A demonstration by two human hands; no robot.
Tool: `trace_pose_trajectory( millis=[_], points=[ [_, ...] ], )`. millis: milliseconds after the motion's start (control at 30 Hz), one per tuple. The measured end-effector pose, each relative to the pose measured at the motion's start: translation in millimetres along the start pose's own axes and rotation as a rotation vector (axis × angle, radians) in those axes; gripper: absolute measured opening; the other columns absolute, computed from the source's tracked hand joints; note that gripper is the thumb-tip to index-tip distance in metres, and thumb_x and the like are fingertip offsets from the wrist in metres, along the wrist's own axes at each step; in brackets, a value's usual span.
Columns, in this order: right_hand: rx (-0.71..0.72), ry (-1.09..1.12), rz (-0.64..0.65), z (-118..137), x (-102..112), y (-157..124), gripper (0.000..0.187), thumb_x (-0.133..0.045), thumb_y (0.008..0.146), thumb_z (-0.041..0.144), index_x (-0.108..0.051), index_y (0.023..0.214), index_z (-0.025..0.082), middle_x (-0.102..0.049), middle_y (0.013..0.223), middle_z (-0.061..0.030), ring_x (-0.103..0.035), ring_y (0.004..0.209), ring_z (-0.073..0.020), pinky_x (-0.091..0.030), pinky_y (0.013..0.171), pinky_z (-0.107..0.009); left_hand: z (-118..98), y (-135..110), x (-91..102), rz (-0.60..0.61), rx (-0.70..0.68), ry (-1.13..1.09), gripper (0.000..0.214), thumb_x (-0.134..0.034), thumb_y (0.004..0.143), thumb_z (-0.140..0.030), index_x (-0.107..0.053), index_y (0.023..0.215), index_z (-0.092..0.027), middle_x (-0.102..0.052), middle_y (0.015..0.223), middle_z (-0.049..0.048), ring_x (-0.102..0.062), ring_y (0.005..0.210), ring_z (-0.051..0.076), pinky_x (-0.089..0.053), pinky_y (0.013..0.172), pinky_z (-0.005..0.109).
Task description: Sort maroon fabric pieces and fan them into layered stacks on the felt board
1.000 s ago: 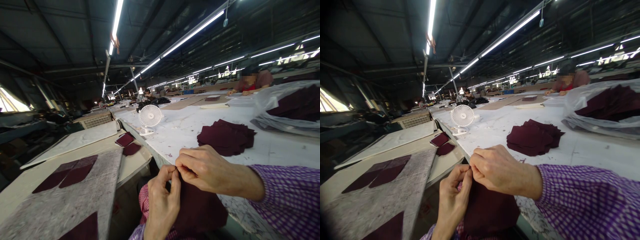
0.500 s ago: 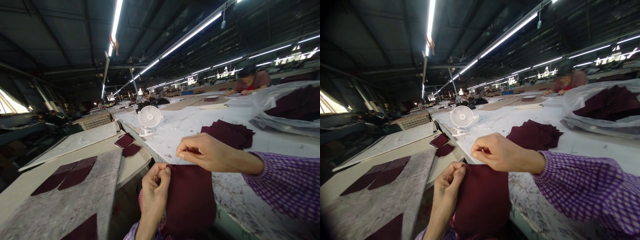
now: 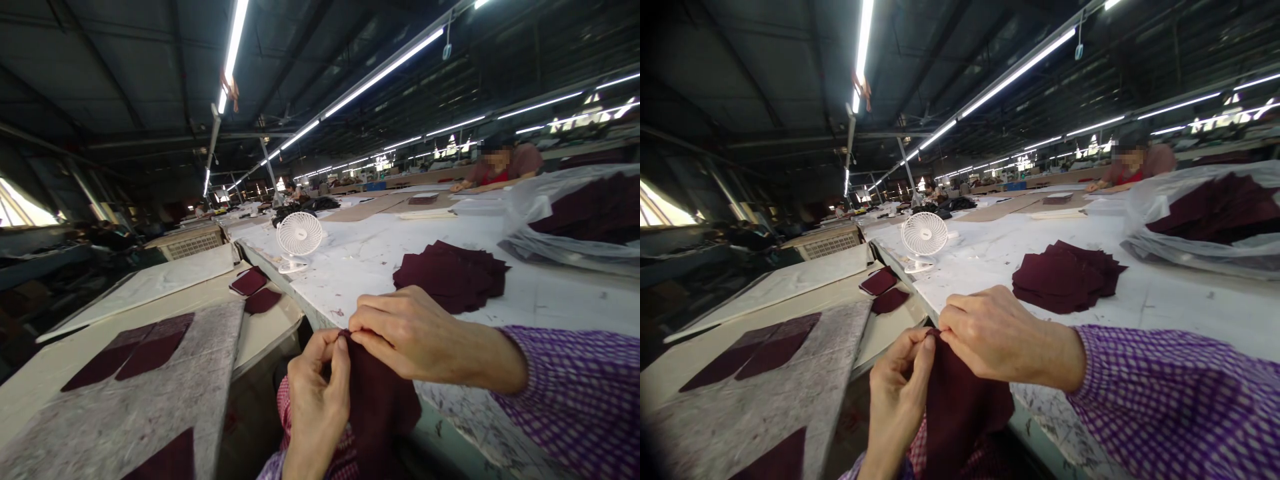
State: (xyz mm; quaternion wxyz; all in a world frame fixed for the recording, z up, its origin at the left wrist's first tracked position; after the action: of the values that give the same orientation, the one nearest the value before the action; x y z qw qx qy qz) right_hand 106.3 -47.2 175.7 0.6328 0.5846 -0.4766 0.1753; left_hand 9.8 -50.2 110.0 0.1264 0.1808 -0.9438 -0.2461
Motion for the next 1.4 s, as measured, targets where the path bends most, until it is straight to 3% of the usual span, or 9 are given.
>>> trace_pose_trajectory(
  millis=[200, 433, 533, 633, 700, 900, 1067, 1267, 1400],
  points=[
    [-0.006, 0.039, 0.006, -1, -3, -1, 0.014, -0.047, 0.083, 0.013, -0.059, 0.075, 0.015, -0.059, 0.069, 0.0004, -0.045, 0.054, -0.0091, -0.025, 0.047, -0.025, -10, -2, -2.1, 0.016, -0.124, 0.137, 0.016, -0.051, 0.083, -0.025, -0.064, 0.080, -0.017, -0.065, 0.062, -0.0005, -0.058, 0.054, 0.010, -0.043, 0.054, 0.017],
    [0.272, -0.321, -0.068, 16, -7, -2, 0.023, -0.041, 0.086, 0.009, -0.053, 0.067, 0.014, -0.052, 0.065, -0.0009, -0.041, 0.052, -0.0113, -0.026, 0.049, -0.027, 5, 3, -9.6, 0.136, -0.037, 0.146, 0.017, -0.051, 0.082, -0.027, -0.061, 0.074, -0.015, -0.049, 0.051, -0.0045, -0.040, 0.047, 0.007, -0.032, 0.048, 0.017],
    [0.215, 0.006, -0.004, 1, -10, 4, 0.018, -0.044, 0.087, 0.012, -0.056, 0.073, 0.013, -0.056, 0.070, -0.0008, -0.045, 0.054, -0.0094, -0.032, 0.051, -0.024, 23, 3, -9.7, 0.201, 0.121, 0.021, 0.026, -0.052, 0.081, -0.036, -0.058, 0.068, -0.015, -0.041, 0.049, -0.0051, -0.032, 0.046, 0.006, -0.026, 0.045, 0.018],
    [0.084, 0.407, 0.037, -17, -8, 9, 0.012, -0.048, 0.088, 0.015, -0.058, 0.081, 0.013, -0.061, 0.074, -0.0011, -0.051, 0.061, -0.0079, -0.038, 0.057, -0.019, 40, 1, -6.5, 0.191, 0.265, -0.124, 0.032, -0.053, 0.080, -0.044, -0.058, 0.070, -0.014, -0.043, 0.052, -0.0038, -0.034, 0.047, 0.007, -0.026, 0.044, 0.017],
    [0.030, 0.450, 0.002, -23, -2, 10, 0.014, -0.048, 0.088, 0.016, -0.059, 0.081, 0.013, -0.061, 0.073, -0.0017, -0.051, 0.063, -0.0082, -0.039, 0.059, -0.020, 44, 1, -3.4, 0.155, 0.299, -0.177, 0.032, -0.056, 0.078, -0.045, -0.060, 0.075, -0.014, -0.047, 0.055, -0.0025, -0.039, 0.050, 0.008, -0.030, 0.046, 0.017],
    [0.084, 0.145, -0.031, -9, 7, 4, 0.015, -0.052, 0.087, 0.023, -0.058, 0.078, 0.014, -0.059, 0.072, -0.0009, -0.046, 0.057, -0.0094, -0.032, 0.054, -0.024, 43, -3, 3.9, 0.049, 0.329, -0.244, 0.033, -0.060, 0.077, -0.044, -0.065, 0.090, -0.015, -0.055, 0.064, -0.0006, -0.047, 0.058, 0.010, -0.035, 0.052, 0.017],
    [0.120, -0.032, -0.009, 1, -1, 1, 0.014, -0.049, 0.088, 0.022, -0.058, 0.080, 0.016, -0.057, 0.074, -0.0007, -0.047, 0.060, -0.0115, -0.032, 0.055, -0.026, 38, -3, 1.2, 0.087, 0.290, -0.191, 0.033, -0.057, 0.079, -0.043, -0.066, 0.094, -0.014, -0.058, 0.067, 0.0004, -0.048, 0.061, 0.011, -0.037, 0.053, 0.017],
    [0.283, -0.320, -0.141, 23, -1, -3, 0.022, -0.044, 0.085, 0.011, -0.053, 0.066, 0.016, -0.050, 0.062, -0.0003, -0.040, 0.052, -0.0128, -0.026, 0.050, -0.029, 38, 0, -4.8, 0.107, 0.253, -0.170, 0.032, -0.057, 0.079, -0.041, -0.066, 0.092, -0.013, -0.054, 0.059, -0.0008, -0.047, 0.056, 0.010, -0.036, 0.051, 0.019],
    [0.265, -0.292, -0.137, 12, -4, -2, 0.021, -0.043, 0.085, 0.010, -0.053, 0.067, 0.016, -0.050, 0.063, -0.0003, -0.040, 0.052, -0.0123, -0.026, 0.049, -0.028, 42, 0, -3.4, 0.088, 0.268, -0.183, 0.032, -0.059, 0.077, -0.043, -0.066, 0.087, -0.013, -0.049, 0.054, -0.0024, -0.044, 0.052, 0.009, -0.035, 0.048, 0.018]
  ],
)
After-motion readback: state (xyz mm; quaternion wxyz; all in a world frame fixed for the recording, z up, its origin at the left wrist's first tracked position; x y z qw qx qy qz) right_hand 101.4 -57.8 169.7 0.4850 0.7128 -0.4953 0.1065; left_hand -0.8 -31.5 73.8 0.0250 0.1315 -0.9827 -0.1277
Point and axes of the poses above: each hand's wrist, its own y-axis towards the middle knuckle, its own x-axis out of the back of the hand, z = x × y, the point moved 10 cm from there along y, towards the middle knuckle
